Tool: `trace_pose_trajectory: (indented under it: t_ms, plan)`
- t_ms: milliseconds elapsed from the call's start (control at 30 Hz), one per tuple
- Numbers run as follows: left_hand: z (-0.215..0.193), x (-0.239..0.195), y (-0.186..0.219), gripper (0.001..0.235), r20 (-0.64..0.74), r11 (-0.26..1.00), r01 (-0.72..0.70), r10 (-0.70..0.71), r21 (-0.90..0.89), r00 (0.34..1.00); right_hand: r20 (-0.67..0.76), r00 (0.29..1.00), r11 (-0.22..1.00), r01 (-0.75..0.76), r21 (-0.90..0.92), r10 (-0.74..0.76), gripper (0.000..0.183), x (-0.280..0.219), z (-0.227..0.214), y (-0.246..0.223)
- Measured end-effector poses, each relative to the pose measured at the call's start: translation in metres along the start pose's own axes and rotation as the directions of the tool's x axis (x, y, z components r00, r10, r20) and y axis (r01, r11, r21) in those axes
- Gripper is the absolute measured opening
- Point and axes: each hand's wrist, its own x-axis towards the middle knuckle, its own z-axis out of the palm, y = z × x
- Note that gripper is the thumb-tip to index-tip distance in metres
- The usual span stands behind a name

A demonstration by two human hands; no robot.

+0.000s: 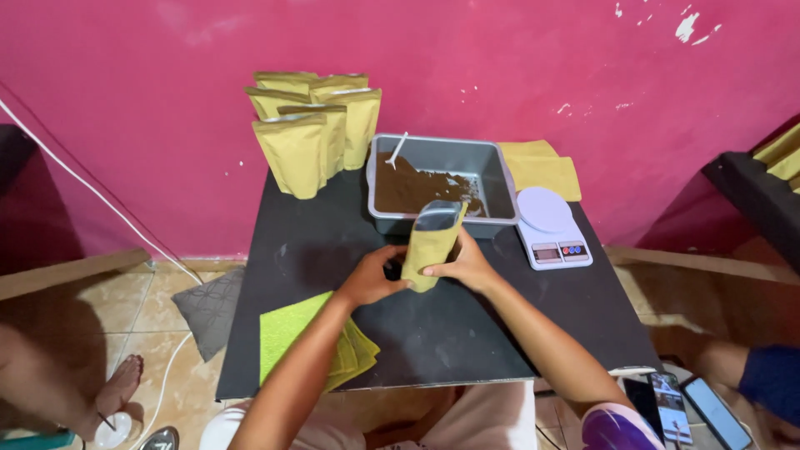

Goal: The person scoops coffee grounds from a tray into a stand-up pouch using a spoon, weighs the pouch on a digital scale, and wipes the table surface with a green cloth.

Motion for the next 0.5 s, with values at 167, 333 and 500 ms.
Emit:
trace_pose_trajectory:
  t_ms: [167, 333, 500]
  plan:
    - [0.0, 0.009, -0.022, 0.065, 0.007, 0.973, 0.165, -0.166, -0.16, 0.986, 0.197, 0.97, 0.981, -0.109, -0.159, 0.14, 0.056, -0.006, -0.028, 0.014]
    - [-0.001, 0.005, -0.025, 0.019, -0.136, 0.974, 0.181, -0.199, -0.136, 0.97, 0.235, 0.971, 0.904, 0.14, -0.403, -0.045, 0.059, -0.002, -0.014, -0.014]
    - [0.002, 0.0, -0.033, 0.021, -0.179, 0.964, 0.138, -0.181, -0.228, 0.967, 0.214, 0.975, 0.911, 0.145, -0.385, -0.065, 0.056, -0.006, -0.016, -0.009]
